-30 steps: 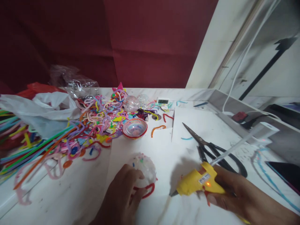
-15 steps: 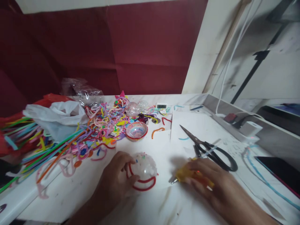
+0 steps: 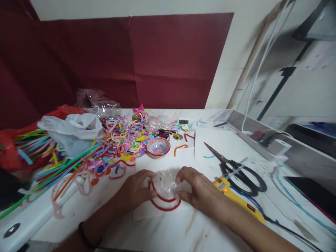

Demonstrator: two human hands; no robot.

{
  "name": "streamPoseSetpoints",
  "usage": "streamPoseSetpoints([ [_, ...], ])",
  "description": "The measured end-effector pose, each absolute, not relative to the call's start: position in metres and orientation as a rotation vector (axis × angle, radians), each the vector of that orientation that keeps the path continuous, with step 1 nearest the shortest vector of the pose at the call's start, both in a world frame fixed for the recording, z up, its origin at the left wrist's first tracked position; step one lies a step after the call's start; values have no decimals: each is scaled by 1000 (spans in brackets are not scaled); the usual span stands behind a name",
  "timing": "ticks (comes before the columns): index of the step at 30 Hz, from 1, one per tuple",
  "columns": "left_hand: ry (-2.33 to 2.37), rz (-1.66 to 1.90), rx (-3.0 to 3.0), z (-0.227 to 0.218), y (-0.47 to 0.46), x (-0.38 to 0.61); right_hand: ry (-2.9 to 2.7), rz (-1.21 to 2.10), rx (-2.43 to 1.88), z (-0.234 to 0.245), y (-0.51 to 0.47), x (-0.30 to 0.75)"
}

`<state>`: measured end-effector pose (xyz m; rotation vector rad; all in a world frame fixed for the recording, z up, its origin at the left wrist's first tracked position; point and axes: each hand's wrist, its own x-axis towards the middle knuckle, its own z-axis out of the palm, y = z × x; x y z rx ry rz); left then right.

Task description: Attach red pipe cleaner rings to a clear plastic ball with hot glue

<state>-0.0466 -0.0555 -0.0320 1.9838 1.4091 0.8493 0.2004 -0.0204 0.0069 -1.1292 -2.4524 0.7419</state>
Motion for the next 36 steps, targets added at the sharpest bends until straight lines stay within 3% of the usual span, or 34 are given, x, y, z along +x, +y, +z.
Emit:
streamPoseSetpoints([
  [36, 1443, 814, 2023, -17, -60, -37, -2418, 718, -960, -8, -10, 210],
])
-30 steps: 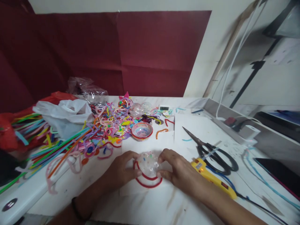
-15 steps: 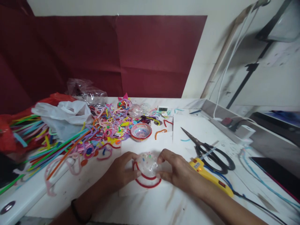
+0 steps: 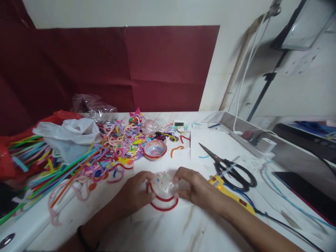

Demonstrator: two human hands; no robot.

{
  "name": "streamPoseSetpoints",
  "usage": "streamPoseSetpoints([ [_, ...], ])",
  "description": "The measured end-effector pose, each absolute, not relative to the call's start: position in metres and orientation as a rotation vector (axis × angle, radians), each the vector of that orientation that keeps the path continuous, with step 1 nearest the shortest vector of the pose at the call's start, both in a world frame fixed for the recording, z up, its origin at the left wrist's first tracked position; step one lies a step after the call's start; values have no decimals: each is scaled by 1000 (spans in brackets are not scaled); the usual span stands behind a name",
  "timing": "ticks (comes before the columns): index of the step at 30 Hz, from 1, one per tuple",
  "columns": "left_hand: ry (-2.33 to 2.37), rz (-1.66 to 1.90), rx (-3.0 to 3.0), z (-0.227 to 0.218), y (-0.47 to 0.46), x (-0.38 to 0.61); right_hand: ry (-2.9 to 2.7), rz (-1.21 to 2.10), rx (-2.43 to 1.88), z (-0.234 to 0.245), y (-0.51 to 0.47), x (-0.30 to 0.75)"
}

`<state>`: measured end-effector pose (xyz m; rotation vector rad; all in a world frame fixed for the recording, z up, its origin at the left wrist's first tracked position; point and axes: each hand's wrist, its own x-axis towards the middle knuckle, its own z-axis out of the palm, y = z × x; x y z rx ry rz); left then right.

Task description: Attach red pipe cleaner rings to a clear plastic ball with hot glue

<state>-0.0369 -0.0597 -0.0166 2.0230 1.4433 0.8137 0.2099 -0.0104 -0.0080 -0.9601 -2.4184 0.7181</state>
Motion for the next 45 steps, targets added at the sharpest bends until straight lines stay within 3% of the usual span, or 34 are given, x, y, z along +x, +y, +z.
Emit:
streamPoseSetpoints([
  [30, 1370, 749, 2218, -10, -54, -16, -2426, 664, -958, -6, -9, 211],
  [38, 1581, 514, 2212, 1, -54, -4, -2328, 614, -1026, 1, -18, 233],
  [45, 1595, 276, 2317, 13, -49, 17, -2331, 363, -1198, -10, -41, 288],
])
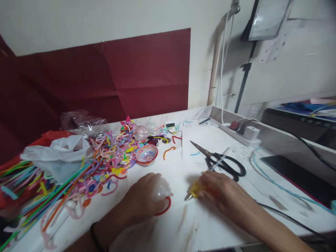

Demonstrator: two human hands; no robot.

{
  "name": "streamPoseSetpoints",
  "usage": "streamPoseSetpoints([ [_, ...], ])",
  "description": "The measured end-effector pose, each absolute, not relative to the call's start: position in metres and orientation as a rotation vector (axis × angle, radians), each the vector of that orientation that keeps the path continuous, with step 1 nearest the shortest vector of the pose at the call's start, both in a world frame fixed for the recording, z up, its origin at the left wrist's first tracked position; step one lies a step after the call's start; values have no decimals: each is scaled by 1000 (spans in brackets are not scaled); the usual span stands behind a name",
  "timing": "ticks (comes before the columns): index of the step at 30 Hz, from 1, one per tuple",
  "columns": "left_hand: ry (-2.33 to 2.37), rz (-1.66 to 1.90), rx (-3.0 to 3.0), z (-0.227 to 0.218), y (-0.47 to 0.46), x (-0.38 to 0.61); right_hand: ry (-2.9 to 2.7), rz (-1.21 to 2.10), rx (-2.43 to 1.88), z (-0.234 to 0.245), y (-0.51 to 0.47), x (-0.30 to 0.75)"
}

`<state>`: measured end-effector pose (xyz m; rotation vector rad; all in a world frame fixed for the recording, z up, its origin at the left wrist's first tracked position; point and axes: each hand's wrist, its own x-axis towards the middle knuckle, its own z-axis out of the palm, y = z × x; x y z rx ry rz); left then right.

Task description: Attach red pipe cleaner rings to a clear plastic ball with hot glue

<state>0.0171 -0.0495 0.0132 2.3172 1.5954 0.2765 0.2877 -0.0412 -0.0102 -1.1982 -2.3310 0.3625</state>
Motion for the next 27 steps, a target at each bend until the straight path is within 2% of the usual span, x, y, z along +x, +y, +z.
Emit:
streamPoseSetpoints([
  [4, 1626, 146, 2327, 19, -43, 22, -2391, 30, -1319, -26, -48, 306],
  [6, 1674, 77, 2303, 23, -40, 24, -2388, -16, -1434, -31, -48, 309],
  [11, 1688, -44, 2257, 36, -38, 27, -2415, 172, -1730, -26, -45, 310],
  [17, 1680, -177, 2304, 46, -39, 36, -2464, 460, -1645, -15, -37, 321],
  [21, 1697, -231, 2336, 42, -36, 36, -2431, 480, -1678, -18, -32, 324],
  [24, 1712, -175, 2319, 40, -33, 32, -2395, 482, -1606, -24, -32, 324],
  [27, 1725, 43, 2248, 41, -31, 27, -2284, 521, -1500, -31, -36, 326],
])
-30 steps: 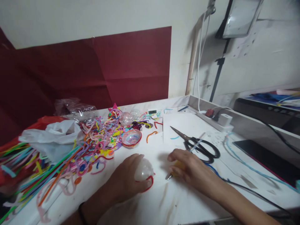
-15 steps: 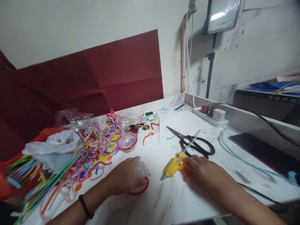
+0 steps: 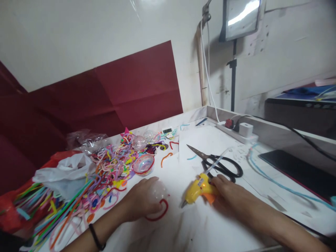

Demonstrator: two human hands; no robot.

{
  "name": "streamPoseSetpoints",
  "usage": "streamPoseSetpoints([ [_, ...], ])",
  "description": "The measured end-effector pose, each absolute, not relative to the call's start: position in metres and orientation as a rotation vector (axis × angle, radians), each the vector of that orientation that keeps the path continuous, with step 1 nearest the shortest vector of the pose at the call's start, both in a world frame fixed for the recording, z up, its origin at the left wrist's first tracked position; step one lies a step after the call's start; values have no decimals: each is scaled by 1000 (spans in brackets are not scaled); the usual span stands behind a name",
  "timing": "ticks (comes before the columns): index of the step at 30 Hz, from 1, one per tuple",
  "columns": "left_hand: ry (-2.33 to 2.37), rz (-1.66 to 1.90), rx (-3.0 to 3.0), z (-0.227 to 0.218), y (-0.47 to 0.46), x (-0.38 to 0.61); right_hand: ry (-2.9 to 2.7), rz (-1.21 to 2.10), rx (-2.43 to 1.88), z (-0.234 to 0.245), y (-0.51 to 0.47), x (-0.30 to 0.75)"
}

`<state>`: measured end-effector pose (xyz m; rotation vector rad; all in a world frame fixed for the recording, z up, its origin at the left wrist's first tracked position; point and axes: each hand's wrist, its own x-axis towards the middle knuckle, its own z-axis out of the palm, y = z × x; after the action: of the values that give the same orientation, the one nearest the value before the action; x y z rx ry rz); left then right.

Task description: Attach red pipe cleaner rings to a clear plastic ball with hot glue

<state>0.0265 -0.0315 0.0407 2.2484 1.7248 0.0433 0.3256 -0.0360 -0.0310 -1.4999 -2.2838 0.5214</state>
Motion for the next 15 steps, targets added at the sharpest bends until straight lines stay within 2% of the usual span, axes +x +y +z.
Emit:
streamPoseSetpoints([
  [8, 1530, 725, 1984, 24, -26, 13, -2018, 530, -1432, -26, -41, 341],
  [15, 1403, 951, 1965, 6, -25, 14, -1710, 620, -1435, -35, -49, 348],
])
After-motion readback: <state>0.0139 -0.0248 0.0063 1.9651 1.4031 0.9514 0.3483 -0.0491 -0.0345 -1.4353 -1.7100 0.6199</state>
